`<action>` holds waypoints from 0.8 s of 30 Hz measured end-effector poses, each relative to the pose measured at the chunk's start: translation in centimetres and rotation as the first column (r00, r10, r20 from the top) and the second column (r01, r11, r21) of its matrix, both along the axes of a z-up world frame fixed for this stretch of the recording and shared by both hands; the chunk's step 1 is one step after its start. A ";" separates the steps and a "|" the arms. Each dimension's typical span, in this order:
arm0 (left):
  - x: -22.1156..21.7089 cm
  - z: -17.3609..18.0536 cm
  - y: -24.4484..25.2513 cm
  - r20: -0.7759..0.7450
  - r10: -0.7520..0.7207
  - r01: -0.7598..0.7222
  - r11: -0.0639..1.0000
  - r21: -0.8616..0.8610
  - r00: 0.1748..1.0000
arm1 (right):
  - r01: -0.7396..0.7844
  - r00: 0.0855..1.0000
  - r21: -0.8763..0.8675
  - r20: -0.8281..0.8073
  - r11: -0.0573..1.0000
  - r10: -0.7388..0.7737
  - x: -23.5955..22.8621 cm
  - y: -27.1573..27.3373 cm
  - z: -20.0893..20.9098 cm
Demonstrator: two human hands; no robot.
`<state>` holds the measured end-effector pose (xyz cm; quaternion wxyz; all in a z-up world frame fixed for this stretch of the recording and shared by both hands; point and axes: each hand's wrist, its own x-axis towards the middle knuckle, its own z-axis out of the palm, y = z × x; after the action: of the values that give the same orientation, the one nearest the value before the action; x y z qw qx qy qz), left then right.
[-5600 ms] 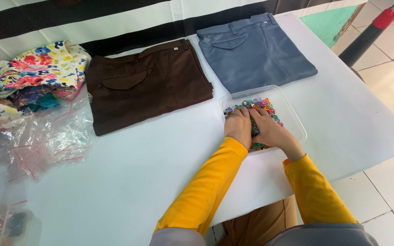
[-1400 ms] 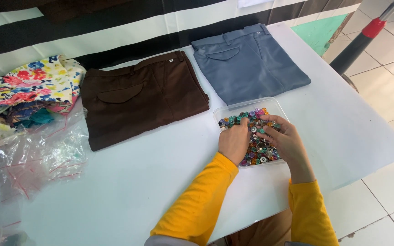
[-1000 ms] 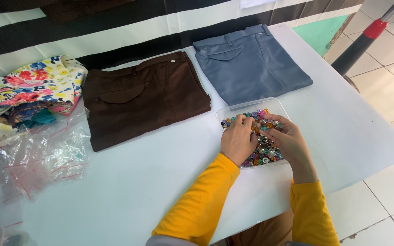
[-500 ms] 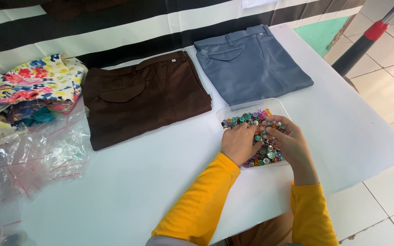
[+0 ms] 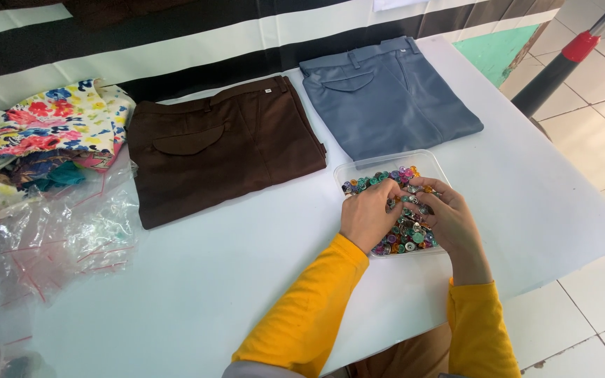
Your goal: The person sorts light blue buttons from a mixed container, places them on the table, then puts them into a small plastic bag and seals it. The workspace includes folded trousers and other plastic bags on a white table.
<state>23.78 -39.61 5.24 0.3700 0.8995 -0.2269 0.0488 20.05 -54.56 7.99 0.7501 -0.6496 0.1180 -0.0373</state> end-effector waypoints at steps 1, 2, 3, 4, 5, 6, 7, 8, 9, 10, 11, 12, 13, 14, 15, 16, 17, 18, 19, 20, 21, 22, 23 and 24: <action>0.1 -0.2 0.0 0.000 0.000 0.000 1.000 0.000 1.000 | 0.000 1.000 0.000 0.000 1.000 0.000 0.2 -0.3 -0.4; 0.1 -0.3 0.0 0.054 -0.031 0.031 1.000 0.006 0.998 | 0.001 1.000 0.020 0.001 1.000 -0.001 0.3 -0.7 -0.9; 0.2 -0.5 0.1 0.108 -0.062 0.061 0.998 0.015 0.992 | 0.001 1.000 0.040 0.003 0.999 -0.001 0.4 -1.0 -1.3; 0.2 -0.5 0.1 0.108 -0.062 0.061 0.998 0.015 0.992 | 0.001 1.000 0.040 0.003 0.999 -0.001 0.1 -0.4 0.0; 0.2 -0.6 0.1 0.109 -0.064 0.064 0.998 0.004 0.992 | 0.002 1.000 0.069 -0.005 0.998 -0.001 -0.2 0.3 1.3; 0.2 -0.7 0.1 0.109 -0.066 0.067 0.998 -0.007 0.992 | 0.002 1.000 0.098 -0.014 0.995 -0.001 -0.6 1.0 2.6; 0.4 -0.8 0.2 0.109 -0.066 0.067 0.998 -0.007 0.992 | 0.003 1.000 0.098 -0.014 0.995 -0.001 -0.3 0.4 2.0; 0.6 -0.9 0.2 0.076 -0.062 0.063 0.998 -0.017 0.995 | -0.026 1.000 0.156 -0.010 0.987 0.028 0.0 -0.1 1.3; 0.8 -1.0 0.2 0.041 -0.057 0.058 0.998 -0.026 0.998 | -0.055 0.998 0.213 -0.006 0.975 0.057 0.2 -0.6 0.6; 0.8 -1.0 0.1 0.039 -0.057 0.058 0.998 -0.026 0.998 | -0.055 0.998 0.213 -0.007 0.975 0.057 0.7 -1.6 -0.7; 0.9 -1.1 0.1 0.020 -0.047 0.048 0.997 -0.064 0.999 | -0.111 0.994 0.228 0.012 0.967 0.111 1.2 -2.7 -2.0; 1.0 -1.1 0.0 0.000 -0.037 0.037 0.994 -0.102 0.999 | -0.168 0.986 0.241 0.032 0.956 0.165 1.8 -3.7 -3.3; 0.8 -1.1 0.0 -0.001 -0.037 0.037 0.994 -0.101 0.999 | -0.167 0.986 0.242 0.030 0.956 0.165 1.8 -3.8 -3.6; 0.7 -1.1 0.0 -0.017 -0.028 0.026 0.992 -0.126 0.999 | -0.199 0.980 0.236 0.050 0.951 0.193 1.7 -3.9 -3.9; 0.6 -1.0 0.0 -0.031 -0.019 0.014 0.988 -0.151 0.999 | -0.232 0.973 0.228 0.073 0.946 0.221 1.9 -4.1 -4.1; 0.7 -0.9 0.0 -0.029 -0.018 0.014 0.988 -0.151 0.999 | -0.233 0.972 0.227 0.074 0.946 0.222 1.8 -3.9 -3.7; 0.7 -0.8 0.0 -0.027 -0.010 0.005 0.987 -0.161 1.000 | -0.263 0.963 0.211 0.110 0.941 0.245 1.6 -3.6 -3.4; 0.6 -0.7 0.0 -0.025 -0.001 -0.003 0.985 -0.171 1.000 | -0.293 0.952 0.193 0.145 0.936 0.268 1.5 -3.4 -3.1; 0.6 -0.7 0.0 -0.024 -0.001 -0.003 0.985 -0.171 1.000 | -0.293 0.952 0.193 0.146 0.936 0.268 1.3 -2.9 -2.3; 0.6 -0.7 0.0 -0.021 0.007 -0.011 0.985 -0.170 1.000 | -0.285 0.956 0.157 0.113 0.946 0.269 1.0 -2.3 -1.5; 0.6 -0.7 0.0 -0.017 0.015 -0.018 0.986 -0.169 1.000 | -0.277 0.960 0.120 0.081 0.953 0.269 0.8 -1.7 -0.8; 0.6 -0.5 0.0 -0.016 0.015 -0.017 0.986 -0.168 1.000 | -0.277 0.960 0.120 0.082 0.953 0.268 0.5 -1.2 -0.2; 0.5 -0.4 0.0 -0.016 0.022 -0.025 0.982 -0.185 1.000 | -0.262 0.954 -0.024 0.146 0.965 0.263 0.1 -0.6 0.4; 0.4 -0.3 0.0 -0.017 0.030 -0.033 0.979 -0.203 0.999 | -0.233 0.941 -0.165 0.210 0.958 0.265 -0.2 -0.1 1.0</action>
<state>24.18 -39.64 4.97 0.4605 0.8609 -0.2042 0.0714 19.84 -54.66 8.96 0.7106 -0.7010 -0.0558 -0.0251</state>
